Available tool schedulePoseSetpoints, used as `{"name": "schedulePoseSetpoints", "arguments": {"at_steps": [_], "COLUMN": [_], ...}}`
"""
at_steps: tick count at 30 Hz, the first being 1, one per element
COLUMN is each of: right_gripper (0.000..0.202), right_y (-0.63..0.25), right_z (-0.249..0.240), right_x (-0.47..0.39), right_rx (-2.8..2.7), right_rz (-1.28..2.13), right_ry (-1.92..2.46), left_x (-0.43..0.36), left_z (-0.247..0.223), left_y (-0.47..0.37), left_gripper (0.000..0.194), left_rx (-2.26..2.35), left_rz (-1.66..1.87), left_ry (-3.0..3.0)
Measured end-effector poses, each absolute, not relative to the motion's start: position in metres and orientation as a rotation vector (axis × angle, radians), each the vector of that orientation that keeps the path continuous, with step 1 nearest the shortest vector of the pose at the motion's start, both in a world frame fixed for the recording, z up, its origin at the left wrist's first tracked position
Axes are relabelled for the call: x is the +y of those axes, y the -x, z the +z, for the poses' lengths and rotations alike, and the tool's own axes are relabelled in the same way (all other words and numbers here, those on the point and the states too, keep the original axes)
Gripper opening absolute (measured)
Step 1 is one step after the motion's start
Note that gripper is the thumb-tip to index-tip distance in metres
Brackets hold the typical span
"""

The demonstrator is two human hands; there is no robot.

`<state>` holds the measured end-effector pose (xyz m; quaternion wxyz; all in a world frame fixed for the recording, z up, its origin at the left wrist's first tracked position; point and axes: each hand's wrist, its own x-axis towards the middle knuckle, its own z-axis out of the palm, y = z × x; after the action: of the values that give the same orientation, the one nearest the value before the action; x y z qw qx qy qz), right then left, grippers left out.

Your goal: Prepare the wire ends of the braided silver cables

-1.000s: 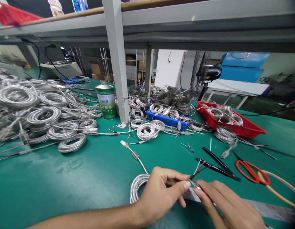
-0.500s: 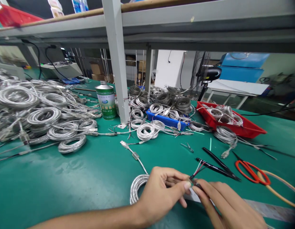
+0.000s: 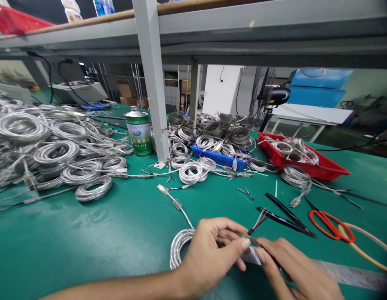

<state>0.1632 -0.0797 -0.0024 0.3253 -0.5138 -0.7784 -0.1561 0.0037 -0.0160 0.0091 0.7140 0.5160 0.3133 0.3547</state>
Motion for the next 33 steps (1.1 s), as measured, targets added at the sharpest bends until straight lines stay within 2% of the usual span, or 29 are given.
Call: {"name": "schedulePoseSetpoints", "arguments": {"at_steps": [8,17,22,33], "right_gripper": [0.019,0.024,0.022,0.014], "right_y": [-0.163,-0.164,-0.164,-0.158], "right_z": [0.003,0.001,-0.001,0.009], "right_x": [-0.079,-0.078,-0.077,-0.077], "right_rx": [-2.060,-2.079,-2.066,-1.739], "right_rz": [-0.384,-0.541,-0.565,-0.050], "right_ry": [1.340,1.349,1.323,1.497], "left_x": [-0.016,-0.015,-0.016,-0.019], "left_z": [0.012,0.011,0.009,0.010], "left_y": [-0.007,-0.006,-0.005,-0.005], "left_gripper": [0.021,0.016,0.021,0.019], "left_rx": [0.705,0.715,0.695,0.739], "left_rz": [0.792,0.822,0.799,0.796], "left_ry": [-1.147,-1.117,-1.118,-1.186]}}
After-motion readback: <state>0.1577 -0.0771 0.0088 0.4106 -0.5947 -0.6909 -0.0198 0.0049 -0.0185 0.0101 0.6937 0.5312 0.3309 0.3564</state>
